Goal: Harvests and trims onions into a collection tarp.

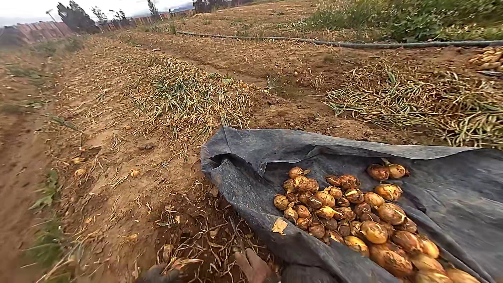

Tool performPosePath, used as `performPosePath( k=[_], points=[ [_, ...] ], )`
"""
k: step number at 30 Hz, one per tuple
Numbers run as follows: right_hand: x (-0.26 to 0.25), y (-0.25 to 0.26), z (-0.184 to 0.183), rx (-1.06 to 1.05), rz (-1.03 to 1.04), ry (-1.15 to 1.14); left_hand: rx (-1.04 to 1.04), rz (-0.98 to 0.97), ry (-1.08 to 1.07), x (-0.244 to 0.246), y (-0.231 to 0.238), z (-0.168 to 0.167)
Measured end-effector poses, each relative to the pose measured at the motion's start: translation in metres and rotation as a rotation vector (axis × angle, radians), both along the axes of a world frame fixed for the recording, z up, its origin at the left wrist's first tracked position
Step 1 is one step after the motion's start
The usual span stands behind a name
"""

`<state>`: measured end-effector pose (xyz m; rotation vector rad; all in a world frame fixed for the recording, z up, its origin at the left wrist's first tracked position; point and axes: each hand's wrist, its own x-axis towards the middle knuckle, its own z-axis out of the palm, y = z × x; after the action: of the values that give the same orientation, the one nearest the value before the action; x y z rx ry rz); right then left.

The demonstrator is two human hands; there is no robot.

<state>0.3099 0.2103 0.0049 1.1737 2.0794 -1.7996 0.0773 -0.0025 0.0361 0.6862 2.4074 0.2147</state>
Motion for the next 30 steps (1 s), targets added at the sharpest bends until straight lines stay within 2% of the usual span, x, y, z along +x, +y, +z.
performPosePath(
  k=[2, 4, 7, 11, 13, 14, 17, 19, 21, 22, 24, 25, 27, 28, 30],
  points=[
    [0.003, 0.0, 0.013, -0.043, 0.104, -0.011, 0.2, 0.137, -0.181, 0.011, -0.007, 0.004],
    [0.002, -0.01, 0.014, -0.051, 0.174, 0.101, 0.482, 0.249, -0.273, 0.039, 0.003, 0.021],
    [0.003, -0.017, 0.029, -0.068, 0.167, 0.305, 0.742, 0.111, -0.323, 0.068, 0.03, 0.039],
    [0.014, -0.02, 0.044, -0.066, 0.016, 0.436, 0.829, -0.035, -0.476, 0.083, 0.045, 0.045],
    [0.015, -0.018, 0.045, -0.016, -0.061, 0.469, 0.87, -0.141, -0.419, 0.081, 0.049, 0.045],
    [0.014, -0.018, 0.042, -0.02, -0.107, 0.48, 0.891, -0.215, -0.319, 0.077, 0.05, 0.044],
    [0.012, -0.019, 0.032, -0.13, -0.247, 0.481, 0.776, -0.401, 0.189, 0.057, 0.056, 0.041],
    [0.015, -0.018, 0.027, -0.152, -0.344, 0.451, 0.603, -0.288, 0.343, 0.043, 0.068, 0.042],
    [0.022, -0.009, 0.02, -0.093, -0.255, 0.287, 0.508, -0.142, 0.255, 0.031, 0.091, 0.042],
    [0.023, -0.005, 0.016, -0.074, -0.16, 0.188, 0.507, -0.198, 0.19, 0.028, 0.103, 0.043],
    [0.023, 0.002, 0.014, -0.086, -0.053, 0.068, 0.424, -0.508, 0.066, 0.04, 0.132, 0.054],
    [0.024, 0.002, 0.013, -0.087, -0.108, 0.083, 0.278, -0.673, 0.01, 0.054, 0.148, 0.065],
    [0.026, 0.008, 0.016, -0.1, -0.428, 0.197, 0.073, -0.91, -0.094, 0.081, 0.184, 0.079],
    [0.027, 0.012, 0.016, -0.155, -0.625, 0.278, 0.069, -0.952, -0.104, 0.089, 0.199, 0.079],
    [0.041, 0.026, 0.025, -0.236, -0.807, 0.432, 0.137, -0.932, 0.02, 0.083, 0.23, 0.072]
  ],
)
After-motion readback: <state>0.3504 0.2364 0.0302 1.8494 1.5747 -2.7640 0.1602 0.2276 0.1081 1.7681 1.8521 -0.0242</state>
